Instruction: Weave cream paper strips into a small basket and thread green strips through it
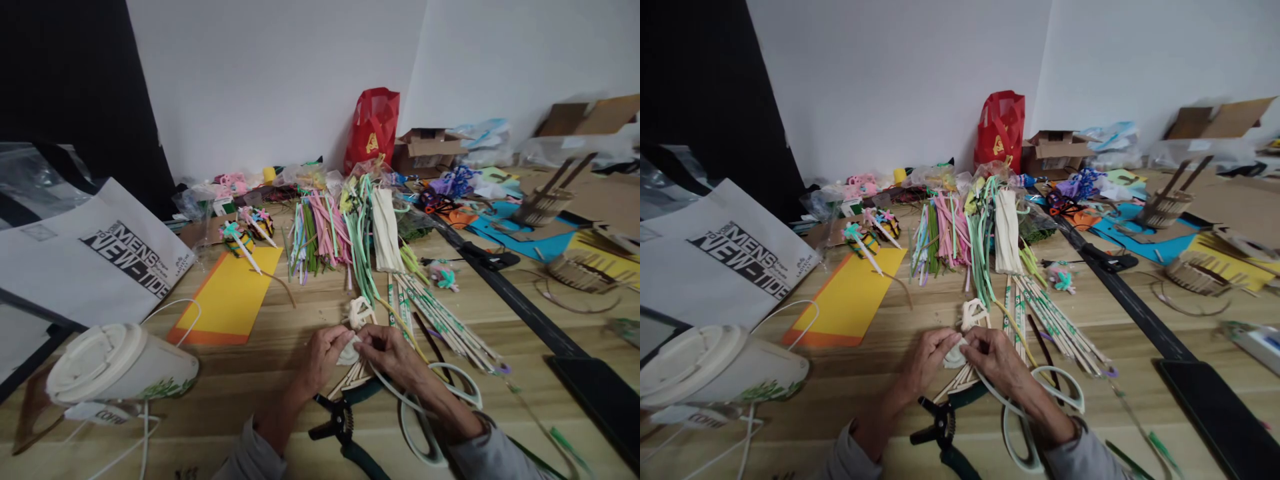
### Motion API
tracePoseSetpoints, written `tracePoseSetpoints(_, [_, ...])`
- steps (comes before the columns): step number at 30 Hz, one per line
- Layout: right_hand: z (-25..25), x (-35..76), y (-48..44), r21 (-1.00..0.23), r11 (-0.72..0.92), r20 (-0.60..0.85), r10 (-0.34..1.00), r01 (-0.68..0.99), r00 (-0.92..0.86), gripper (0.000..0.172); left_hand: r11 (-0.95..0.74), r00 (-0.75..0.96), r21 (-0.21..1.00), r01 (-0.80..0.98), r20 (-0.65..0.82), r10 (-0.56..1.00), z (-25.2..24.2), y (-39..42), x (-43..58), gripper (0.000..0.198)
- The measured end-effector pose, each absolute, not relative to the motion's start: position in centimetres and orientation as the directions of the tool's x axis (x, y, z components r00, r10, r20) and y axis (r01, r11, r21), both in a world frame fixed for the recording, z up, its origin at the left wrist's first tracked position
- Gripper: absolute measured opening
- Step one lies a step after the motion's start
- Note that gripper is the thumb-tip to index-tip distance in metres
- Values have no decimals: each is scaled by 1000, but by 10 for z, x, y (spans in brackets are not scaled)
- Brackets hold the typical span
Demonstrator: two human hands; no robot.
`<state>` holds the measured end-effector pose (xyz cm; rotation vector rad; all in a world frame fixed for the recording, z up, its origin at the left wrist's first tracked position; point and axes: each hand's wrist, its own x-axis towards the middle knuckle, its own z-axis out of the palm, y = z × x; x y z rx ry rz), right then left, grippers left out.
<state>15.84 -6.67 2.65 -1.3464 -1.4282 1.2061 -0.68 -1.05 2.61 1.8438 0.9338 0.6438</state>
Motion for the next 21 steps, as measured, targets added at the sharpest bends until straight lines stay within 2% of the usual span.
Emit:
tracePoseSetpoints(6, [27,157,-65,-986,-56,-66,996,158,-59,27,-145,434,948,285,8,901,23,-7,-2,48])
tracePoseSetpoints(12, [25,153,-65,-976,-71,-74,997,208,-8,32,-83,316,971,223,8,949,28,-10,3,47])
tracePoseSetpoints(16, [25,148,-67,-979,-88,-92,996,184,-11,37,-73,247,978,194,23,969,31,-14,7,43])
tracePoseSetpoints(21, [26,145,-68,-976,-49,-54,998,212,-16,37,-4,206,995,98,-16,978,22,-15,10,39])
